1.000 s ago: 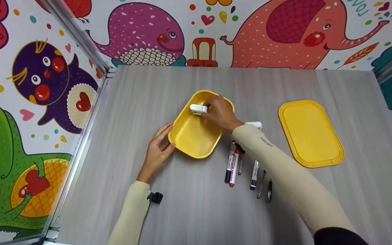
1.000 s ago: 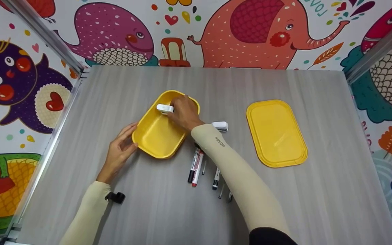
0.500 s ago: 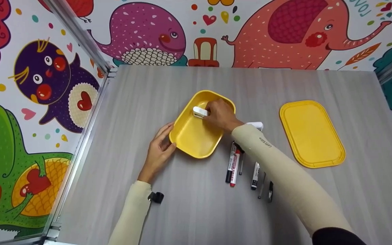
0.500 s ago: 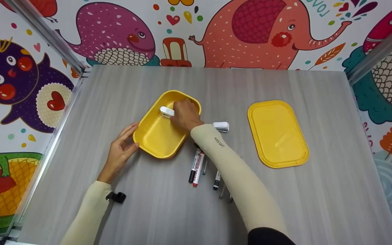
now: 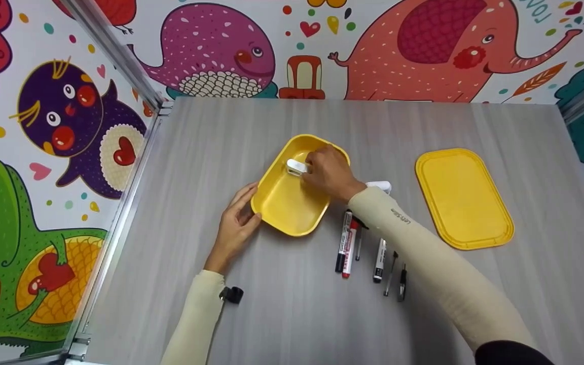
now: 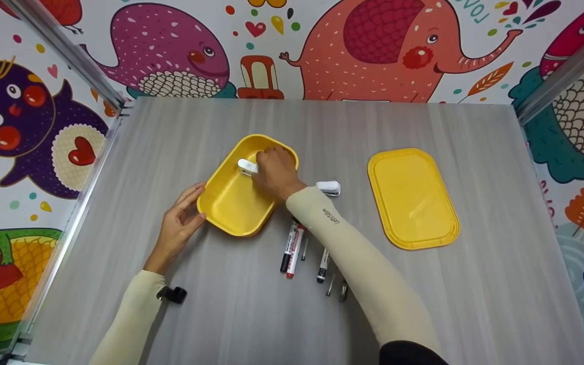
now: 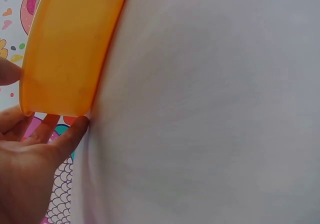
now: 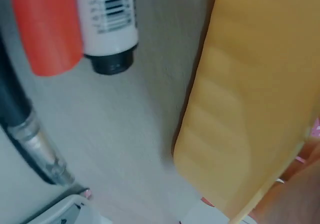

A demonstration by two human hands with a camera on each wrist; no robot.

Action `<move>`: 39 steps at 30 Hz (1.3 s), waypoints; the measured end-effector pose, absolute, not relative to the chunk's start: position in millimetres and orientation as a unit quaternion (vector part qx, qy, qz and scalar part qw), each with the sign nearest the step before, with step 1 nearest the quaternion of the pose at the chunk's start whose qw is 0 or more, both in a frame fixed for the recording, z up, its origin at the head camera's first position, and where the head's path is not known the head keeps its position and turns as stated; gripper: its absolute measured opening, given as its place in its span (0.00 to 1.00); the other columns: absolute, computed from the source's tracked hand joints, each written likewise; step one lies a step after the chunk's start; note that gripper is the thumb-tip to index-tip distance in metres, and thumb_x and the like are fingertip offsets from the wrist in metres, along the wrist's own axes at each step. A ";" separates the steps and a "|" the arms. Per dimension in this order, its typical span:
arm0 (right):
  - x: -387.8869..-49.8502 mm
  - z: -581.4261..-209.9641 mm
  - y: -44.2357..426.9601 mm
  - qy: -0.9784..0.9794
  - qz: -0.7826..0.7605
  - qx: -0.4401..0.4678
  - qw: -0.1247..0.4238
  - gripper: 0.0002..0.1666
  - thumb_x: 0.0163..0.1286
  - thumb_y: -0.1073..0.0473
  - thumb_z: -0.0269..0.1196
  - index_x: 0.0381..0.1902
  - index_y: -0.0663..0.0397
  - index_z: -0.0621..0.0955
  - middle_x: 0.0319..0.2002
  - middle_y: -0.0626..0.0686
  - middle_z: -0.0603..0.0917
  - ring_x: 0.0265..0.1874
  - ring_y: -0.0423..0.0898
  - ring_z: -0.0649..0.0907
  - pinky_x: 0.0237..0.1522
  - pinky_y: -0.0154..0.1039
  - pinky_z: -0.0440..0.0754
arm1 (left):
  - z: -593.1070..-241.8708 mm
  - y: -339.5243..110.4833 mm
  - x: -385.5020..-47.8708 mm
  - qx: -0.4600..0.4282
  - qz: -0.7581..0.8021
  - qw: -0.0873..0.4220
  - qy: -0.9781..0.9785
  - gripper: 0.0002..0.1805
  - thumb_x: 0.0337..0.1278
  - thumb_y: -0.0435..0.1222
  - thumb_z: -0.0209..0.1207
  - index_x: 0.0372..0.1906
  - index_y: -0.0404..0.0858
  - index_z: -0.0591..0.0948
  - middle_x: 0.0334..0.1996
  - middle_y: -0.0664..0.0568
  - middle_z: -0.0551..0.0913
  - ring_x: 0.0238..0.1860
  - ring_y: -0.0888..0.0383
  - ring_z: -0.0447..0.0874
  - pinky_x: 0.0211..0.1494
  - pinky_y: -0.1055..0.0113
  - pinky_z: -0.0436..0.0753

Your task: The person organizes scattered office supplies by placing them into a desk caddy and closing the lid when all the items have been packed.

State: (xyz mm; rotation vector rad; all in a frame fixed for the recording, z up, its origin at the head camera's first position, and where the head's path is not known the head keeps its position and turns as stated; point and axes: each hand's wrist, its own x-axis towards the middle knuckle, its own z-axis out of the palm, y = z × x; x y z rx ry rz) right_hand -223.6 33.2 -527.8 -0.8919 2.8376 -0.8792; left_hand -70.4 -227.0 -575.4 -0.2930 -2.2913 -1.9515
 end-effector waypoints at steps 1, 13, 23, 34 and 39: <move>-222.3 -526.9 34.9 0.914 -0.285 -0.288 0.016 0.13 0.68 0.60 0.74 0.43 0.67 0.90 0.38 0.60 0.89 0.40 0.57 0.82 0.53 0.51 0.80 | -575.4 -227.0 -70.5 -0.098 -0.644 0.060 -0.757 0.35 0.70 0.19 0.64 0.80 0.25 0.71 0.82 0.35 0.67 0.81 0.38 0.67 0.77 0.53 0.77; -206.2 -519.6 57.2 0.906 -0.330 -0.263 -0.042 0.19 0.74 0.57 0.72 0.55 0.67 0.89 0.55 0.62 0.89 0.54 0.59 0.79 0.59 0.51 0.83 | -577.8 -228.8 -70.0 -0.096 -0.647 0.062 -0.754 0.35 0.69 0.19 0.64 0.79 0.25 0.71 0.81 0.34 0.67 0.81 0.38 0.67 0.76 0.60 0.77; -191.9 -518.9 85.9 0.872 -0.371 -0.288 -0.137 0.17 0.73 0.59 0.73 0.53 0.66 0.88 0.50 0.61 0.88 0.51 0.60 0.80 0.54 0.51 0.83 | -576.6 -228.0 -70.9 -0.093 -0.646 0.057 -0.755 0.35 0.71 0.20 0.64 0.81 0.26 0.70 0.82 0.35 0.66 0.82 0.38 0.66 0.77 0.58 0.76; -178.2 -522.0 116.7 0.859 -0.369 -0.316 -0.160 0.17 0.75 0.61 0.73 0.55 0.66 0.86 0.52 0.61 0.87 0.51 0.60 0.79 0.54 0.50 0.81 | -578.4 -228.7 -71.8 -0.096 -0.646 0.059 -0.755 0.35 0.70 0.19 0.64 0.81 0.26 0.70 0.82 0.36 0.67 0.82 0.39 0.67 0.77 0.41 0.74; -175.9 -524.5 126.6 0.857 -0.368 -0.316 -0.176 0.15 0.72 0.64 0.76 0.51 0.65 0.87 0.49 0.61 0.88 0.50 0.60 0.81 0.53 0.52 0.82 | -578.0 -228.5 -71.7 -0.099 -0.641 0.063 -0.759 0.35 0.70 0.19 0.64 0.80 0.26 0.71 0.81 0.37 0.68 0.81 0.38 0.68 0.77 0.41 0.74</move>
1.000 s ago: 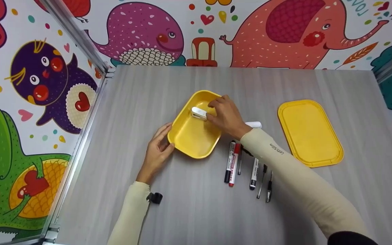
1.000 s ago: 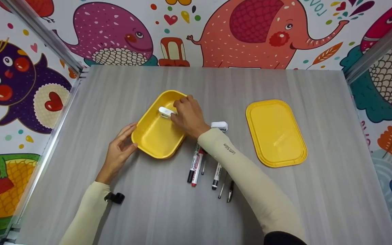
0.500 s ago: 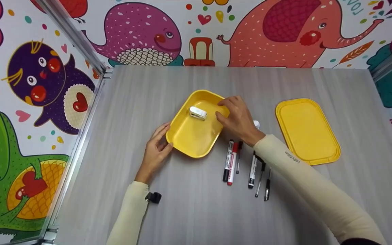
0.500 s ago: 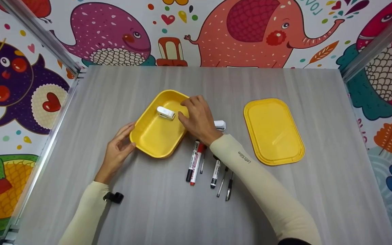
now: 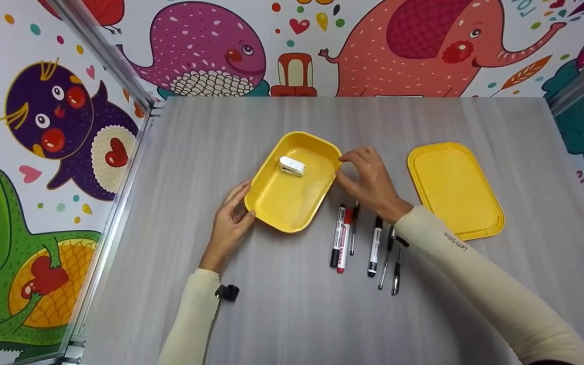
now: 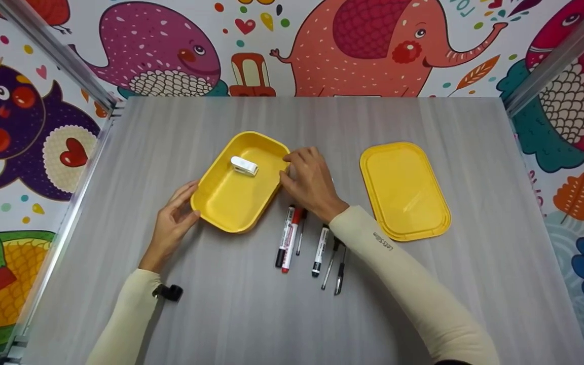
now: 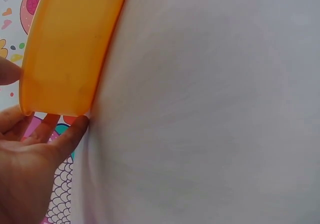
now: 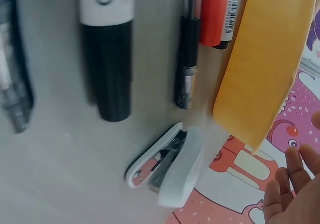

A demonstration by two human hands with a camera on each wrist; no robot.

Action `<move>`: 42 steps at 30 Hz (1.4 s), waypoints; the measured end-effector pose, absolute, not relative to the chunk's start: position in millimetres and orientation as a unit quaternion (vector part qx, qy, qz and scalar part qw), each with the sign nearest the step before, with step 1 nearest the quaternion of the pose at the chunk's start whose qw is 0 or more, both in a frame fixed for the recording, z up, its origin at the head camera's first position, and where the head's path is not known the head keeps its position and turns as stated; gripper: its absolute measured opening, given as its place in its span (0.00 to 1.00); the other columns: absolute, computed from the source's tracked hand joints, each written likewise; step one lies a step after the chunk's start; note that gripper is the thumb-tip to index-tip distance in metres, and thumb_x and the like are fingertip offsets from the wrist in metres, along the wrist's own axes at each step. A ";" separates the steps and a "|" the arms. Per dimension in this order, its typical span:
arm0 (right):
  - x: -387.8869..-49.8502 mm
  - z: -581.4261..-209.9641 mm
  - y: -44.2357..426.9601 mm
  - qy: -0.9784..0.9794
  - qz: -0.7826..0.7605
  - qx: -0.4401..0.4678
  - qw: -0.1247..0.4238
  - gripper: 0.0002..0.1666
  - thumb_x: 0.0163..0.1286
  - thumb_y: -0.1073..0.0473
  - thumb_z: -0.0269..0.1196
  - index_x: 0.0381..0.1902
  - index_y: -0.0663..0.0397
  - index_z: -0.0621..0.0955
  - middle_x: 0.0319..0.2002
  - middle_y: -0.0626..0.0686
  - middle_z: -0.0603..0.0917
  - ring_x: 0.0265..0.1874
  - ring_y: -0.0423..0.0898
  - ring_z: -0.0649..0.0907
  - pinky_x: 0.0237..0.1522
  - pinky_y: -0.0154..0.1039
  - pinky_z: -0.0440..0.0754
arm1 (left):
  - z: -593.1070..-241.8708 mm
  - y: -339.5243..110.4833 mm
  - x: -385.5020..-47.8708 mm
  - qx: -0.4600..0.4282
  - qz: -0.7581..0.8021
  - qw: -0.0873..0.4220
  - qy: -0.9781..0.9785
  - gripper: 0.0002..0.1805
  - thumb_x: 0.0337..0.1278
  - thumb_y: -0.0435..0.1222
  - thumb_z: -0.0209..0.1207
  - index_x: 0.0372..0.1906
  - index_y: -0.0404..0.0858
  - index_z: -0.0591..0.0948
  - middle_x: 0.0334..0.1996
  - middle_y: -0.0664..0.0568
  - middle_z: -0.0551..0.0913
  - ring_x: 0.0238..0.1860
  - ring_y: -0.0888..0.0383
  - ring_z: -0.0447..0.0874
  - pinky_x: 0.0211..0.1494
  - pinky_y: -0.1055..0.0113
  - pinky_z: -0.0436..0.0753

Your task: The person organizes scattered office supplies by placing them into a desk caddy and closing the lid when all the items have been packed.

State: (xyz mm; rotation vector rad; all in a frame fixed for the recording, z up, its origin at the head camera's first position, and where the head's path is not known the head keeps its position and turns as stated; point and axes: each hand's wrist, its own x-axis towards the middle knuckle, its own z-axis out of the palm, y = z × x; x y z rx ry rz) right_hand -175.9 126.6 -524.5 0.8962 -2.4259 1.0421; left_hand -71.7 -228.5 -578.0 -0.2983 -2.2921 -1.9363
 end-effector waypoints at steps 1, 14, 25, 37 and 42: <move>-175.3 -524.8 128.3 -0.856 0.369 0.317 0.177 0.14 0.71 0.64 0.76 0.51 0.66 0.87 0.49 0.61 0.88 0.50 0.60 0.81 0.53 0.52 0.82 | -577.7 -228.5 -71.5 -0.099 -0.641 0.064 -0.759 0.35 0.70 0.19 0.64 0.80 0.26 0.71 0.81 0.36 0.68 0.81 0.38 0.68 0.77 0.41 0.74; -166.0 -537.5 151.3 -0.879 0.376 0.266 0.120 0.16 0.71 0.64 0.74 0.53 0.67 0.87 0.51 0.63 0.88 0.54 0.62 0.79 0.59 0.57 0.80 | -576.6 -228.7 -71.4 -0.089 -0.643 0.058 -0.759 0.35 0.71 0.20 0.64 0.81 0.27 0.71 0.82 0.38 0.68 0.82 0.41 0.67 0.79 0.42 0.72; -160.6 -549.4 165.8 -0.897 0.370 0.234 0.060 0.23 0.72 0.60 0.74 0.59 0.69 0.86 0.57 0.64 0.86 0.61 0.62 0.77 0.65 0.58 0.79 | -576.9 -228.5 -70.1 -0.083 -0.645 0.056 -0.758 0.36 0.71 0.20 0.64 0.81 0.27 0.71 0.82 0.38 0.67 0.82 0.40 0.66 0.79 0.39 0.72; -164.8 -558.1 186.5 -0.923 0.334 0.177 -0.073 0.34 0.72 0.58 0.76 0.71 0.66 0.80 0.66 0.64 0.80 0.66 0.60 0.73 0.70 0.59 0.75 | -575.8 -228.8 -70.7 -0.085 -0.647 0.059 -0.756 0.36 0.70 0.20 0.65 0.80 0.28 0.72 0.82 0.39 0.68 0.82 0.42 0.67 0.79 0.44 0.73; -169.3 -560.7 192.4 -0.921 0.340 0.172 -0.075 0.28 0.72 0.66 0.72 0.68 0.68 0.81 0.63 0.66 0.83 0.64 0.62 0.75 0.70 0.60 0.74 | -576.7 -228.6 -71.3 -0.082 -0.646 0.057 -0.757 0.36 0.70 0.20 0.65 0.80 0.28 0.72 0.82 0.39 0.68 0.82 0.42 0.67 0.79 0.54 0.75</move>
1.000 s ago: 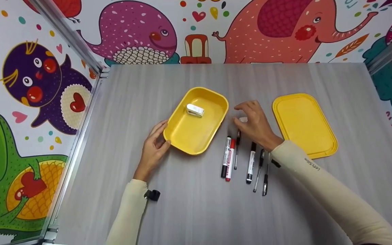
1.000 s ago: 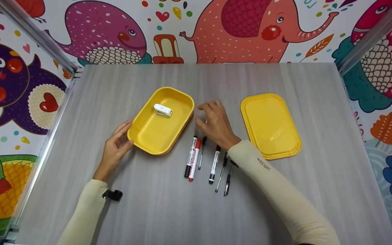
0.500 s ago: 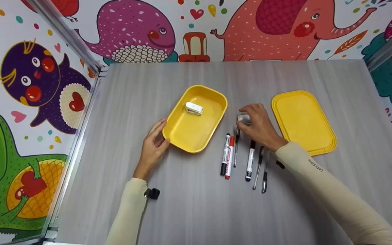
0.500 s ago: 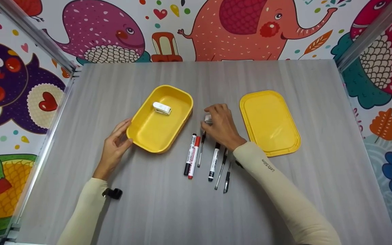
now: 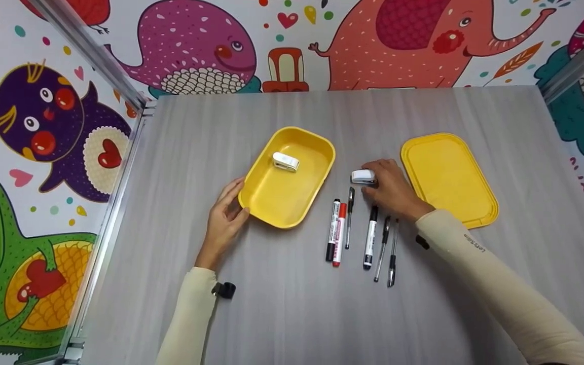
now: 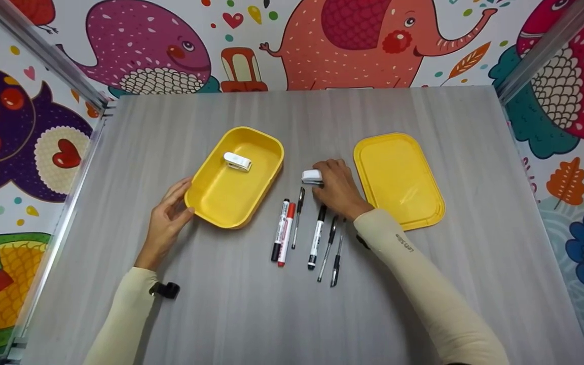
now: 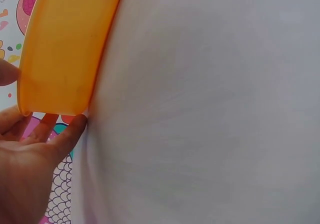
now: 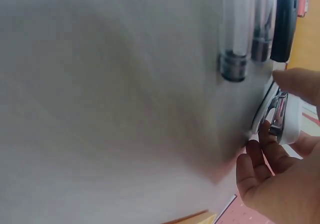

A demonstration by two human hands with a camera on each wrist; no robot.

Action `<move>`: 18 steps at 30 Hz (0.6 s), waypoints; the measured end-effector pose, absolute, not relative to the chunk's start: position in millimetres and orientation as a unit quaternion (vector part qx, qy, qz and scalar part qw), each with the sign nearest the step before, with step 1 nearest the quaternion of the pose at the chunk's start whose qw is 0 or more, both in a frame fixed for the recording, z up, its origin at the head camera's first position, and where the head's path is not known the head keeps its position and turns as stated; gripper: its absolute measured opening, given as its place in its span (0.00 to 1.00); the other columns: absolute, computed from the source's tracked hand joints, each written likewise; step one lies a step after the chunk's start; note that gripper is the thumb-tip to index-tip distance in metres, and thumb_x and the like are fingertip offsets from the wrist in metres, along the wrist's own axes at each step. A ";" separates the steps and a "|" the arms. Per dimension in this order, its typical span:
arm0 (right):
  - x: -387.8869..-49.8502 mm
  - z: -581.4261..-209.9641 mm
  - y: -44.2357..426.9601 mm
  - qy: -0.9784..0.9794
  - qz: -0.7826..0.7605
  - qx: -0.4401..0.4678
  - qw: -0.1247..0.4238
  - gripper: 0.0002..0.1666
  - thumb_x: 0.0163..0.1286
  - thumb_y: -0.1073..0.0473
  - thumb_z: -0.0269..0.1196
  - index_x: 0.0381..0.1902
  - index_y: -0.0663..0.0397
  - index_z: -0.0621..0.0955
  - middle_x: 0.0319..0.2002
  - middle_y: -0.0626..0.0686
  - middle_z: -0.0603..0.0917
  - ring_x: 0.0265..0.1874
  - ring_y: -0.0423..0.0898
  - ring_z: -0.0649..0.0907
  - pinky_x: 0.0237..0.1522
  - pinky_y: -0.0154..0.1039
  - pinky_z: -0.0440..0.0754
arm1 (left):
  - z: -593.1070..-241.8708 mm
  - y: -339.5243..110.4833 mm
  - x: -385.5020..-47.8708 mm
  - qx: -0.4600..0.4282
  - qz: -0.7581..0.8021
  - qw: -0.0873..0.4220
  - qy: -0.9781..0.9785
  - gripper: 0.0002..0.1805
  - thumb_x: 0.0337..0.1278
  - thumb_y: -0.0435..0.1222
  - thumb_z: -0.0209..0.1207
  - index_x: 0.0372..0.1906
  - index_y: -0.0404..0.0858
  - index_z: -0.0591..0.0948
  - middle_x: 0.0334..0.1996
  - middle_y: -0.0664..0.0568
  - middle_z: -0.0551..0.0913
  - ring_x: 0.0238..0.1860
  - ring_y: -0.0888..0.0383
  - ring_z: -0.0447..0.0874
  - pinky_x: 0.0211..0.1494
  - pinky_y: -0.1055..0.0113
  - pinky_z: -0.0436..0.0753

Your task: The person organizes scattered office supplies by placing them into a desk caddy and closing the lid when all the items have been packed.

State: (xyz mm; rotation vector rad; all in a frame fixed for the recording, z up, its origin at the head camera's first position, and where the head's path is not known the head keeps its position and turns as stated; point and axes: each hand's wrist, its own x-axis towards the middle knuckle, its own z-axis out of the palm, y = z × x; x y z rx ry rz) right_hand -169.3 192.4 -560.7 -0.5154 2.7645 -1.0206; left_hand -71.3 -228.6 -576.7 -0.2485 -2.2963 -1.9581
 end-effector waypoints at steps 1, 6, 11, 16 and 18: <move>-170.2 -561.1 193.4 0.921 -0.341 -0.174 0.069 0.26 0.71 0.68 0.71 0.66 0.68 0.82 0.61 0.66 0.84 0.62 0.62 0.76 0.69 0.60 0.74 | -576.9 -228.6 -71.4 -0.081 -0.645 0.057 -0.758 0.35 0.70 0.20 0.65 0.80 0.28 0.72 0.82 0.39 0.68 0.82 0.41 0.67 0.78 0.56 0.75; -171.9 -561.3 197.9 0.922 -0.343 -0.167 0.060 0.19 0.72 0.69 0.70 0.59 0.67 0.86 0.52 0.62 0.87 0.55 0.59 0.78 0.64 0.57 0.75 | -577.6 -228.2 -70.4 -0.079 -0.644 0.057 -0.759 0.35 0.70 0.20 0.65 0.80 0.27 0.72 0.82 0.38 0.67 0.81 0.41 0.67 0.76 0.64 0.76; -171.4 -561.3 200.3 0.922 -0.347 -0.161 0.064 0.16 0.72 0.67 0.71 0.56 0.64 0.88 0.48 0.59 0.87 0.49 0.56 0.78 0.58 0.54 0.77 | -577.5 -227.7 -70.2 -0.080 -0.644 0.056 -0.759 0.35 0.70 0.20 0.65 0.80 0.27 0.72 0.82 0.38 0.67 0.82 0.40 0.67 0.76 0.65 0.76; -172.7 -560.5 201.7 0.920 -0.347 -0.170 0.065 0.15 0.70 0.66 0.72 0.53 0.63 0.89 0.46 0.58 0.87 0.47 0.56 0.79 0.55 0.53 0.77 | -578.0 -228.6 -70.7 -0.082 -0.639 0.059 -0.763 0.35 0.70 0.21 0.65 0.80 0.27 0.72 0.82 0.38 0.68 0.81 0.41 0.67 0.75 0.65 0.77; -173.1 -559.3 202.3 0.919 -0.351 -0.168 0.068 0.15 0.70 0.65 0.73 0.54 0.62 0.89 0.47 0.58 0.87 0.47 0.55 0.79 0.56 0.52 0.77 | -577.5 -228.3 -71.0 -0.084 -0.637 0.060 -0.764 0.35 0.69 0.21 0.65 0.80 0.27 0.72 0.82 0.38 0.68 0.81 0.41 0.68 0.74 0.65 0.77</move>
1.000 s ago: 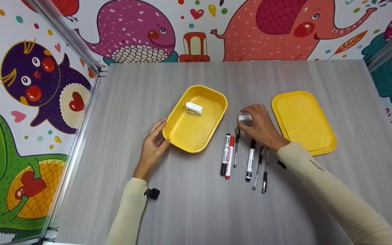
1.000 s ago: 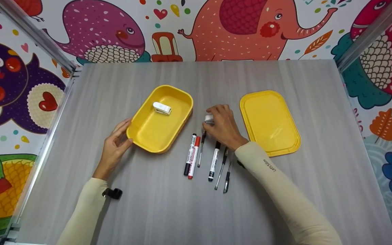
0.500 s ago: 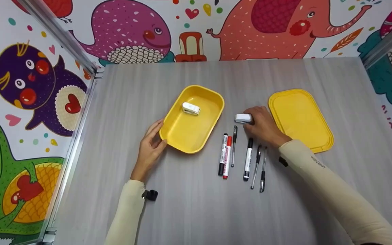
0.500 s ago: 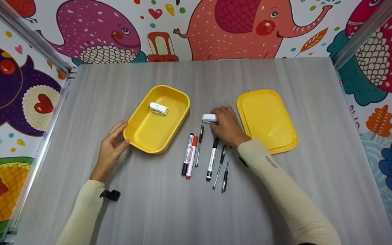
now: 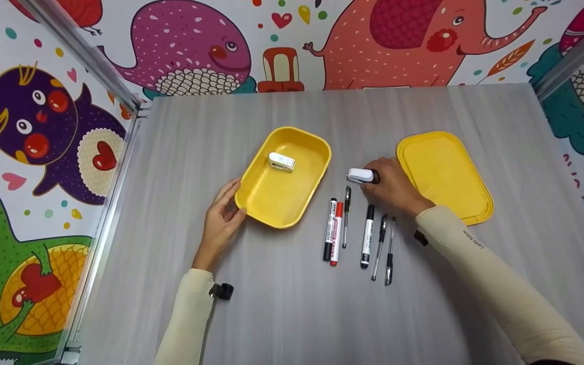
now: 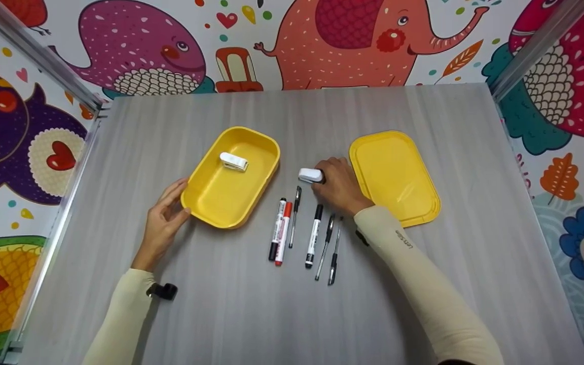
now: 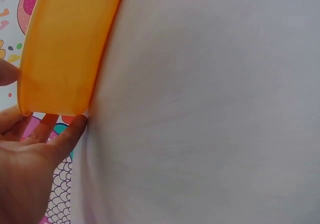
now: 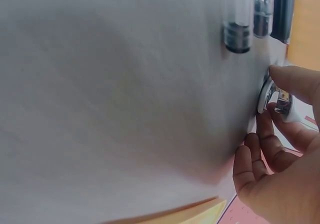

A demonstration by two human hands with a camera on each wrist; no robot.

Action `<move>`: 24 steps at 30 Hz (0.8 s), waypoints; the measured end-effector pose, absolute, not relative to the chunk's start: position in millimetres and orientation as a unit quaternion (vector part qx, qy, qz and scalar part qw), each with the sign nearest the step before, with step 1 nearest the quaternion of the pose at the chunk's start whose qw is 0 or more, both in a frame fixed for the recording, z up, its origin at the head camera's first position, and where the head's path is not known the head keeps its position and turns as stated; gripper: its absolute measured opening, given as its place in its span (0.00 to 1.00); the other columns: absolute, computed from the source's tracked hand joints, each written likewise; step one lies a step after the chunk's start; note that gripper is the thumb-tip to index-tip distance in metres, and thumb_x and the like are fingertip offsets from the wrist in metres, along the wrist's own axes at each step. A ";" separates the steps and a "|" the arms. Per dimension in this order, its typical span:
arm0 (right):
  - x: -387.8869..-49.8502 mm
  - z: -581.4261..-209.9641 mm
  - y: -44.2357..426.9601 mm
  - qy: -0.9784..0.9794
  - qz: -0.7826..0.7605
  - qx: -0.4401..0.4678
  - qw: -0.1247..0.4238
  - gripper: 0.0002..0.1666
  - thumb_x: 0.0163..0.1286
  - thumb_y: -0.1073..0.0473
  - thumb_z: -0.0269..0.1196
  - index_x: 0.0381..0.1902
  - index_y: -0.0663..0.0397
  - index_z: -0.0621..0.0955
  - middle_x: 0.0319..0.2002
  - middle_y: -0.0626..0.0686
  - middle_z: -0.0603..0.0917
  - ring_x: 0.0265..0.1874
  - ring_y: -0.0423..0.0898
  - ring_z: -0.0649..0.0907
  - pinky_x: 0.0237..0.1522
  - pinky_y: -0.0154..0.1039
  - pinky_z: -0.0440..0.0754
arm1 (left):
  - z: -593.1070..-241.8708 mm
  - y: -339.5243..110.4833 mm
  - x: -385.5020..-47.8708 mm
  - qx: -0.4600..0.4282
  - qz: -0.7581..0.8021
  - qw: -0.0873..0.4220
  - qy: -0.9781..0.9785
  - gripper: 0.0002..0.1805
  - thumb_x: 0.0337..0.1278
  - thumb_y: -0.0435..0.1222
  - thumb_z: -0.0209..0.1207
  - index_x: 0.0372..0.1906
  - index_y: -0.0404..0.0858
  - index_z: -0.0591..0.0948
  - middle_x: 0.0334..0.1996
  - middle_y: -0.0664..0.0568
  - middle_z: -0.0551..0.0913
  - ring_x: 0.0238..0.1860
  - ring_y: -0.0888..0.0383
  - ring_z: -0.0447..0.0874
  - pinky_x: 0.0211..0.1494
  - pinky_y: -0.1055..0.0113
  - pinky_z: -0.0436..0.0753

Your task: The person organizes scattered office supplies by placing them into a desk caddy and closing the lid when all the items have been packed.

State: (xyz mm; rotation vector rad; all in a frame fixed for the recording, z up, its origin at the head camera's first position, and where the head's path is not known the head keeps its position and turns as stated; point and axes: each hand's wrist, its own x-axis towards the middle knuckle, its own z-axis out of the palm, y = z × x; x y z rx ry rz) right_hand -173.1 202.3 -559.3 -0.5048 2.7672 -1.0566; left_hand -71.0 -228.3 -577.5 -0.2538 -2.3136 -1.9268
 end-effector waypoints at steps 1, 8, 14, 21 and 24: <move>-173.0 -559.1 202.5 0.917 -0.355 -0.166 0.070 0.15 0.71 0.65 0.73 0.54 0.62 0.89 0.47 0.58 0.87 0.48 0.55 0.79 0.56 0.52 0.77 | -577.2 -228.4 -70.8 -0.084 -0.636 0.060 -0.765 0.35 0.69 0.21 0.66 0.80 0.27 0.72 0.82 0.38 0.68 0.81 0.41 0.68 0.74 0.64 0.78; -169.7 -560.0 204.4 0.911 -0.380 -0.145 0.075 0.18 0.73 0.63 0.72 0.58 0.60 0.86 0.50 0.57 0.86 0.50 0.55 0.78 0.57 0.53 0.79 | -576.5 -228.8 -72.1 -0.085 -0.641 0.059 -0.761 0.35 0.69 0.19 0.65 0.79 0.26 0.72 0.81 0.38 0.69 0.81 0.41 0.67 0.78 0.49 0.76; -169.0 -560.1 206.1 0.906 -0.392 -0.137 0.076 0.17 0.72 0.63 0.73 0.56 0.60 0.87 0.49 0.57 0.85 0.51 0.55 0.77 0.58 0.52 0.77 | -575.8 -228.7 -72.5 -0.085 -0.650 0.055 -0.753 0.36 0.69 0.19 0.64 0.80 0.28 0.72 0.82 0.39 0.68 0.81 0.41 0.68 0.78 0.45 0.75; -168.4 -561.3 206.2 0.908 -0.390 -0.135 0.075 0.17 0.72 0.62 0.74 0.56 0.60 0.87 0.50 0.57 0.86 0.52 0.55 0.76 0.60 0.52 0.75 | -576.7 -228.7 -72.6 -0.090 -0.654 0.059 -0.749 0.36 0.68 0.18 0.64 0.80 0.27 0.71 0.81 0.37 0.68 0.81 0.38 0.68 0.79 0.45 0.74; -166.9 -562.3 206.7 0.907 -0.394 -0.129 0.072 0.18 0.73 0.61 0.74 0.57 0.61 0.86 0.50 0.58 0.85 0.52 0.55 0.76 0.59 0.52 0.76 | -577.9 -228.8 -72.4 -0.089 -0.654 0.059 -0.749 0.36 0.69 0.18 0.64 0.80 0.26 0.71 0.81 0.37 0.69 0.81 0.38 0.68 0.79 0.44 0.73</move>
